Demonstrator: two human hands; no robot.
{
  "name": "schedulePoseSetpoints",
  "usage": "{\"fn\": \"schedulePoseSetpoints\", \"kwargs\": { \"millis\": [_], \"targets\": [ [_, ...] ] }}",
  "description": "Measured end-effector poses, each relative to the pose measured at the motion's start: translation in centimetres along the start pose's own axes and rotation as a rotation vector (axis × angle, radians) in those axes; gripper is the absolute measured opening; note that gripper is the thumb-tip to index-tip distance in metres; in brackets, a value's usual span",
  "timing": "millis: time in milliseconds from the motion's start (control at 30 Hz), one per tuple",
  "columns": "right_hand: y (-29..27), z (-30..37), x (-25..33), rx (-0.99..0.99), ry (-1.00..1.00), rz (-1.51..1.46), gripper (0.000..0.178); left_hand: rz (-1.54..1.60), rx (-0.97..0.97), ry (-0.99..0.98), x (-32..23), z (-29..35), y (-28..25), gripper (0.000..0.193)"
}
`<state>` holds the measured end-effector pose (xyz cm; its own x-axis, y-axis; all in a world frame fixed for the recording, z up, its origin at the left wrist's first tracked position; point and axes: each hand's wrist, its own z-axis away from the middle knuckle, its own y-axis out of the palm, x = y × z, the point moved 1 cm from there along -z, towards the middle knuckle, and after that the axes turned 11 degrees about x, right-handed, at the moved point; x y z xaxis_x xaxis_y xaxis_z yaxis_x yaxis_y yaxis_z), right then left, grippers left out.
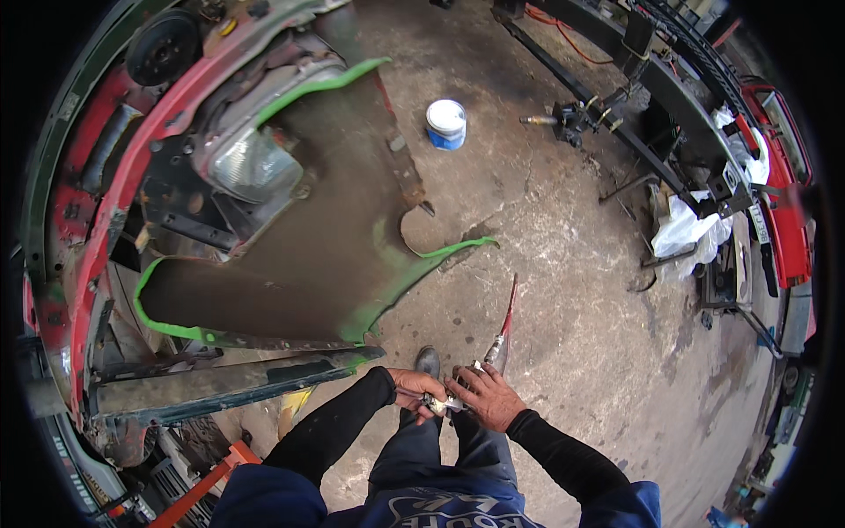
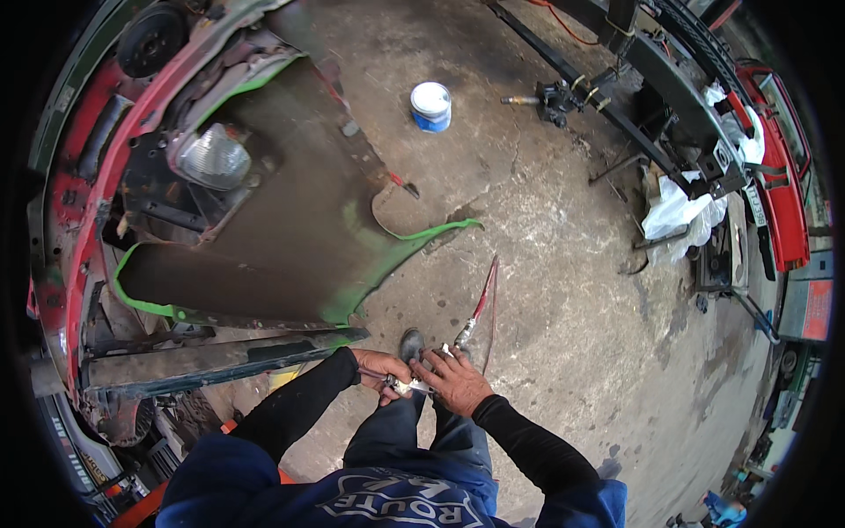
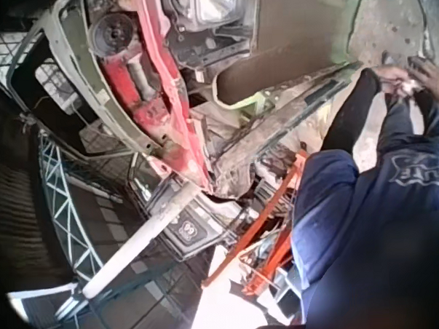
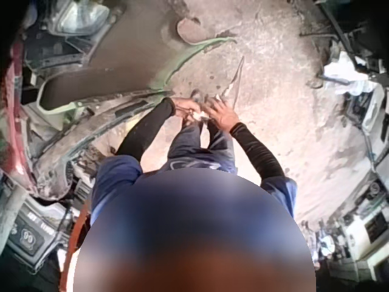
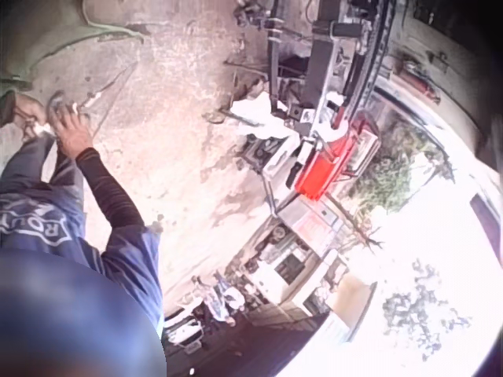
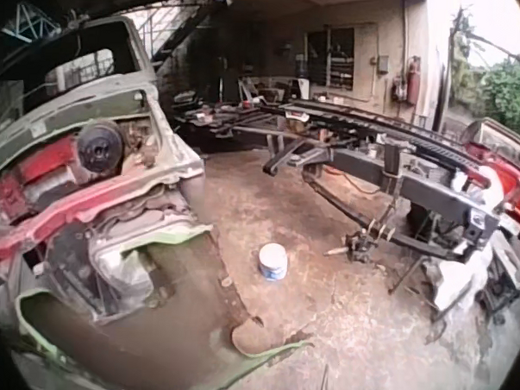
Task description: The person sprays a green car bumper with a spray gun, covering the edges and inner surfaces. They then adjust the head-mounted camera strap and continue spraying the bumper from different angles.
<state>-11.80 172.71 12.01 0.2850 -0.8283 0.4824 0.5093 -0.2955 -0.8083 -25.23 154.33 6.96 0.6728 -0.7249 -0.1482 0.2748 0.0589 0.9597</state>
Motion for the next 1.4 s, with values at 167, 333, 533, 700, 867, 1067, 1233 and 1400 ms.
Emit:
{"fn": "schedulePoseSetpoints", "kwargs": {
  "millis": [167,333,533,700,867,1067,1233,1400],
  "targets": [
    [-7.3,-2.9,3.7,-0.056,-0.245,0.037,0.066,-0.034,0.023,0.216,0.6,5.4,8.7,0.044],
    [-14.9,-4.1,6.4,0.029,-0.543,-0.114,0.052,0.011,0.106,0.504,2.7,8.4,16.0,0.058],
    [-16.7,-2.6,10.5,0.036,-0.645,-0.202,0.044,-0.024,0.037,0.717,6.4,8.4,21.5,0.082],
    [-15.5,-6.0,9.3,-0.013,-0.210,-0.623,0.027,0.119,-0.753,1.272,13.5,9.2,12.2,0.076],
    [-17.6,-11.4,8.7,-0.390,-0.336,-0.446,0.025,0.697,-1.511,0.857,33.6,3.6,4.5,0.049],
    [-19.2,-15.5,11.4,-0.294,-0.338,-0.749,0.018,0.742,-1.255,0.287,52.5,-6.9,8.8,0.047],
    [-18.7,-16.3,13.6,-0.317,-0.274,-0.658,0.017,0.568,-1.399,0.516,52.0,-9.4,11.3,0.041],
    [-18.8,-16.3,13.8,-0.235,-0.132,-0.648,0.025,0.653,-1.502,0.773,45.5,-6.8,11.9,0.038]
  ]
}}
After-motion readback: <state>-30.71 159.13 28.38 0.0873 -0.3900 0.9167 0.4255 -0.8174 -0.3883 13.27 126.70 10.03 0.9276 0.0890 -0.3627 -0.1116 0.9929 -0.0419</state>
